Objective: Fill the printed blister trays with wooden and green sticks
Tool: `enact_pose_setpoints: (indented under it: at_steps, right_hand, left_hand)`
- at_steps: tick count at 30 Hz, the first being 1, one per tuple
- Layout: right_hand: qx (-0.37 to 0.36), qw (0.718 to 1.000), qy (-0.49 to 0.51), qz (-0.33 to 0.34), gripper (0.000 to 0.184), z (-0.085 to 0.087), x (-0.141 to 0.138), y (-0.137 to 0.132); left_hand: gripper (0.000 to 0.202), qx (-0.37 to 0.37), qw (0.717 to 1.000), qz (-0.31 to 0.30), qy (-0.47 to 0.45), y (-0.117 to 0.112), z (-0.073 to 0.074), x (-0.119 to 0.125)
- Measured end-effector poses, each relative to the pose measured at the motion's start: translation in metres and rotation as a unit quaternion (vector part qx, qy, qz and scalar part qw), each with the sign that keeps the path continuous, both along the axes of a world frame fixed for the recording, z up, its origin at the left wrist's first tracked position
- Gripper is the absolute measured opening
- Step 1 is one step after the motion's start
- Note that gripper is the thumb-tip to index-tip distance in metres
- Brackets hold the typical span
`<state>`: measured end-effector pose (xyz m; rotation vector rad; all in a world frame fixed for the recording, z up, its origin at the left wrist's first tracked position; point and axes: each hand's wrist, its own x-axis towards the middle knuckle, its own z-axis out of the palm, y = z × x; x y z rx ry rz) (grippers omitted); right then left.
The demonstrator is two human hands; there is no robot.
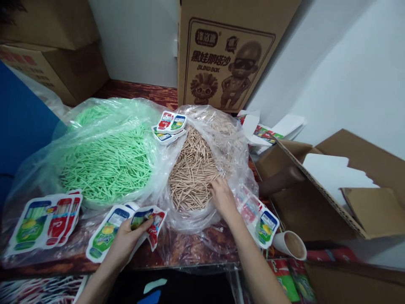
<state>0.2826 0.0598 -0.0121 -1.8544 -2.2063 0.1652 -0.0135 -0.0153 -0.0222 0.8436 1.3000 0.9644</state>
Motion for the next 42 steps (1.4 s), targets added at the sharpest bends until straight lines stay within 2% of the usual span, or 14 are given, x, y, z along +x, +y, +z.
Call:
enact_pose_setpoints:
  at_steps: [4, 8, 10, 13, 18, 20, 24, 31, 38, 40, 42]
  right_hand:
    - [-0.021, 1.000, 0.017, -0.004, 0.014, 0.001, 0.001, -0.006]
    - [-0.041, 0.999, 0.006, -0.006, 0.025, 0.007, 0.002, -0.015]
    - [-0.046, 0.999, -0.005, -0.008, 0.024, 0.011, -0.001, -0.019]
    - [-0.048, 0.998, -0.051, -0.010, 0.023, 0.014, -0.013, -0.024]
    - [-0.026, 0.984, -0.176, -0.024, 0.036, 0.011, -0.046, -0.030]
    - [-0.021, 0.976, -0.215, -0.018, 0.030, 0.009, -0.054, -0.029]
    - [-0.019, 0.962, -0.272, 0.000, 0.016, 0.004, -0.059, -0.025]
    - [0.001, 0.951, -0.308, 0.042, 0.022, -0.005, -0.055, -0.013]
    - [0.015, 0.970, -0.235, 0.056, 0.021, 0.000, -0.042, 0.002]
    - [0.016, 0.985, -0.166, 0.040, 0.019, 0.003, -0.038, 0.011]
    - [-0.015, 1.000, -0.014, 0.004, 0.015, 0.007, -0.036, 0.020]
  left_hand:
    - [0.028, -0.002, 1.000, 0.000, -0.008, 0.000, 0.002, -0.001]
    - [0.028, -0.014, 1.000, -0.002, -0.025, 0.002, 0.005, -0.002]
    - [0.028, -0.016, 1.000, -0.004, -0.021, 0.004, 0.005, -0.002]
    - [0.029, -0.010, 1.000, -0.010, -0.013, 0.005, 0.003, -0.001]
    - [0.025, 0.021, 0.998, -0.062, 0.018, 0.003, 0.000, 0.005]
    - [0.024, 0.032, 0.996, -0.078, 0.026, 0.001, 0.000, 0.008]
    - [0.022, 0.029, 0.994, -0.105, 0.001, -0.006, 0.003, 0.015]
    - [0.025, 0.019, 0.992, -0.123, -0.018, -0.019, -0.003, 0.017]
    - [0.026, -0.007, 0.992, -0.117, -0.042, -0.023, -0.009, 0.008]
    - [0.025, -0.013, 0.993, -0.104, -0.057, -0.022, -0.010, 0.006]
    - [0.024, -0.014, 0.993, -0.090, -0.068, -0.021, -0.011, 0.004]
